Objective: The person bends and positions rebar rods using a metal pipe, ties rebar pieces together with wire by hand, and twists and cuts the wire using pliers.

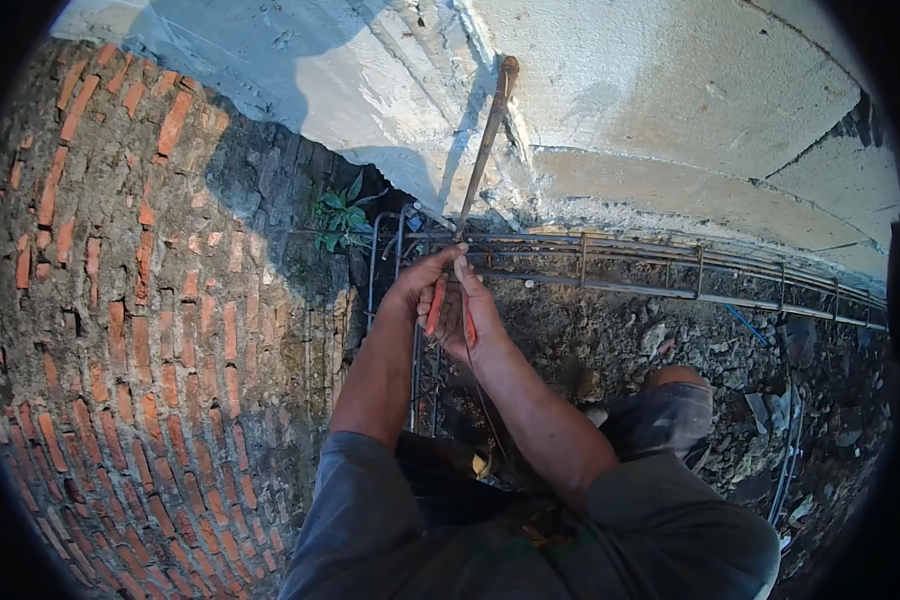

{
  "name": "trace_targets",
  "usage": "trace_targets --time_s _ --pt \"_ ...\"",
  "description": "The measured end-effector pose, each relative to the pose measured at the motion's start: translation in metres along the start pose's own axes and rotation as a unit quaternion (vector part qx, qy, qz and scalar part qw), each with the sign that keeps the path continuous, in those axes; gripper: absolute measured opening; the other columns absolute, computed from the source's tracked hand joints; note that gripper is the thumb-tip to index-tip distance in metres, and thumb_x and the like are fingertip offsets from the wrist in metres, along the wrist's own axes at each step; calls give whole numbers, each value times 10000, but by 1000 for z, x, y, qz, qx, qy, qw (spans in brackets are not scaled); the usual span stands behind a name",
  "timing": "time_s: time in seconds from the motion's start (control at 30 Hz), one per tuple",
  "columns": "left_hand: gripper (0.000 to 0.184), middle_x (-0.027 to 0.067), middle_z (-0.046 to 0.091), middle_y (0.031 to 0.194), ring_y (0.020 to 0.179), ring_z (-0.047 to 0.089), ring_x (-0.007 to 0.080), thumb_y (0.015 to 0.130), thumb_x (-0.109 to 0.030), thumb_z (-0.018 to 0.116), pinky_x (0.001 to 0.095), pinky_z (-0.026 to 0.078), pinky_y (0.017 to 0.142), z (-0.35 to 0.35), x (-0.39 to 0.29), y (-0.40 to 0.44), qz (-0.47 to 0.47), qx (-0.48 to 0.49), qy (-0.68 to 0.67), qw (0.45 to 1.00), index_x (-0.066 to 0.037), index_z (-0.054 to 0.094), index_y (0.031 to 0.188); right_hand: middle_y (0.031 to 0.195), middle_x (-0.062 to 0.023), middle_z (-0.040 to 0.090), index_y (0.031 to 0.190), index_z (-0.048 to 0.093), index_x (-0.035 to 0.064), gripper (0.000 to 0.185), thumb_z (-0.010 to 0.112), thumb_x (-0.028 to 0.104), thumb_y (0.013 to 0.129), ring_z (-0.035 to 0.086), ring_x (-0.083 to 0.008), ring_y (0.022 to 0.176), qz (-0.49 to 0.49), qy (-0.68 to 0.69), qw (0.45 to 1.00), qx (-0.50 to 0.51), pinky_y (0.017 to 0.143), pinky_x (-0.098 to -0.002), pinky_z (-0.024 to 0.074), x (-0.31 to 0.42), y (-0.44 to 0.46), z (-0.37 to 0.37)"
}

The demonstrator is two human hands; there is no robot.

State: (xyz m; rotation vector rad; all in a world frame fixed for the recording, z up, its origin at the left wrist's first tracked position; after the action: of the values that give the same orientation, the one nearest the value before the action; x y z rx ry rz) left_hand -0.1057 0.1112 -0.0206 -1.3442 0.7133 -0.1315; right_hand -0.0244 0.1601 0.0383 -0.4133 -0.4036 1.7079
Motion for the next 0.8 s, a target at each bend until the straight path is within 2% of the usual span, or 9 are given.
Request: trace_targets --time_s 0.03,0.13,0.23,0.33,0.4,0.5,0.63,0.73,0.8 --pt "439 154 644 860 777 636 256 813 -434 639 372 523 724 14 13 9 -37 132 -137 981 -4 591 880 697 -124 616 869 553 34 512 485 541 885 625 -238 527 1 -10 1000 0 473 -335 552 -2 2 -1" --pt "335 139 637 912 819 635 248 861 -310 576 380 523 772 52 3 -16 99 124 -241 957 2 551 979 650 -108 606 919 543 44 483 492 524 890 625 -225 524 29 -20 996 81 458 -318 547 2 -7 -5" --pt "188 100 615 824 751 615 231 862 -169 510 382 520 712 49 16 21 162 162 -331 915 -13 557 956 720 -87 613 919 551 48 502 590 540 828 621 -166 536 110 -367 921 -67 440 -284 526 26 -25 -41" --pt "156 92 583 765 653 591 219 852 -133 484 380 512 611 60 17 27 144 87 -274 947 -10 549 923 732 -65 609 910 567 48 409 682 425 798 615 -153 555 102 -567 799 -175 427 -268 501 50 -53 -20" --pt "183 141 598 675 536 595 235 829 -111 509 368 490 450 53 10 16 183 -51 -173 967 24 580 729 744 -62 606 896 572 43 347 690 351 785 614 -155 568 133 -579 785 -176 427 -264 494 47 -48 -32" --pt "186 116 563 716 502 551 206 864 -154 484 362 459 451 50 10 30 248 -83 17 965 28 519 888 690 -73 587 800 574 25 193 671 185 754 577 -163 497 151 -587 766 -216 395 -271 458 38 -40 -44" --pt "229 125 574 745 513 569 202 866 -188 508 355 461 449 46 19 17 182 -76 -154 968 39 503 895 498 -71 507 678 540 16 168 645 129 746 458 -150 337 138 -596 764 -205 325 -289 390 29 -45 -34" --pt "484 256 621 896 743 658 343 846 -256 588 428 526 684 40 18 25 200 -106 50 973 79 451 1167 510 -82 478 750 515 1 115 609 66 761 482 -174 389 145 -487 838 -199 322 -300 359 23 -41 -39" --pt "564 239 612 967 868 620 388 836 -263 612 457 464 854 29 -18 -60 285 -323 203 880 71 398 1236 505 -92 477 757 509 -8 115 603 57 757 520 -195 411 157 -503 825 -205 317 -306 368 28 -37 -34"
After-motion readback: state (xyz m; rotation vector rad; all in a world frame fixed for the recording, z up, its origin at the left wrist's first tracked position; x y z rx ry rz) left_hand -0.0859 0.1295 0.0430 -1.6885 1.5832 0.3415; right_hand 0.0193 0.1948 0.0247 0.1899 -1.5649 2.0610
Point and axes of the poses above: each hand's wrist, its own y-axis towards the middle knuckle, its own z-axis out of the palm, x = y × z, the point moved 7 cm from there along y, towards the middle knuckle
